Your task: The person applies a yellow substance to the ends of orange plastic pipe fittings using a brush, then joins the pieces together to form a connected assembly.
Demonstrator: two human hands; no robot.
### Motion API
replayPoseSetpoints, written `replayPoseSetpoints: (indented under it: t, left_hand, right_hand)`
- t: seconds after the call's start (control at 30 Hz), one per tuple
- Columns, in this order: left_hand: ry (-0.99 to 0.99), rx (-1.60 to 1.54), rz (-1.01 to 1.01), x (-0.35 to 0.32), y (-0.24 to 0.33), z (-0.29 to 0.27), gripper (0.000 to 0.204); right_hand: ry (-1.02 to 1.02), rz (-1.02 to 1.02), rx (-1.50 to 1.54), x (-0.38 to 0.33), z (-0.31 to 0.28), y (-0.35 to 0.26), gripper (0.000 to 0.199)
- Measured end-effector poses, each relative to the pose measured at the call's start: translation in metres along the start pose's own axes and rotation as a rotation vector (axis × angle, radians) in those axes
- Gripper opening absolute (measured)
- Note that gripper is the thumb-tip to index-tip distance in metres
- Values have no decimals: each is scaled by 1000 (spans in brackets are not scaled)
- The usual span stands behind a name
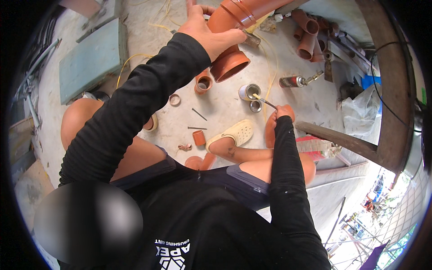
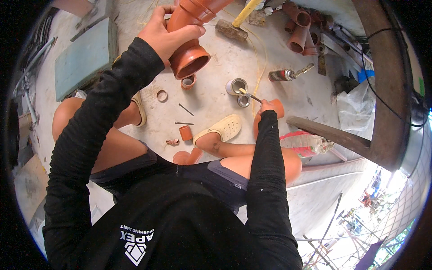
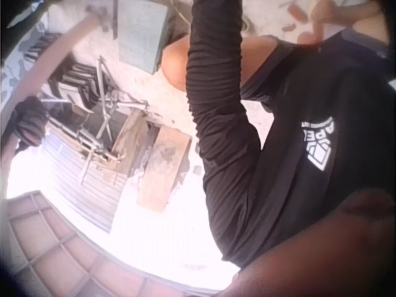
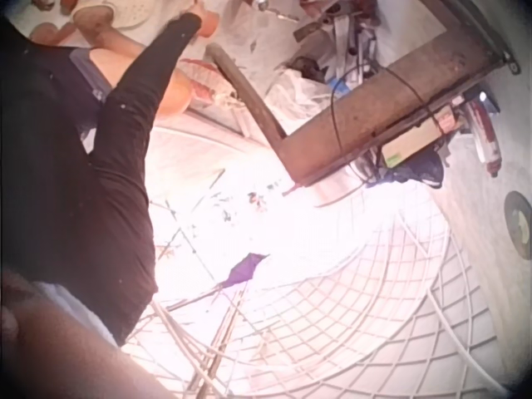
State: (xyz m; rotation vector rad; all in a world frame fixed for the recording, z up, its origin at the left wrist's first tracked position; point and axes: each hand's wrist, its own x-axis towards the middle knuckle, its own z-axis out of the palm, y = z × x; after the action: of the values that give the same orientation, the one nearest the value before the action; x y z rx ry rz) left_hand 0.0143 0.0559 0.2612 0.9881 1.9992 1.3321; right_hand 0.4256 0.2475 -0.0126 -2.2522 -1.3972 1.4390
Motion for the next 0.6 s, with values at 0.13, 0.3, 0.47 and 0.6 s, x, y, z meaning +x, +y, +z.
replayPoseSetpoints:
  t: [0.13, 0.3, 0.47, 0.6]
  left_hand:
    - [-112, -167, -122, 4, -5, -5, 86]
    - [-133, -381, -143, 6, -7, -3, 82]
    - [-142, -414, -202, 8, -6, -4, 82]
    - [-120, -447, -214, 5, -4, -4, 80]
  right_hand:
    - [-68, -88, 320, -20, -2, -15, 19]
    - [-45, -147, 367, -27, -1, -15, 20]
    - [-60, -140, 380, -21, 7, -8, 24]
    - [32, -135, 282, -25, 5, -11, 26]
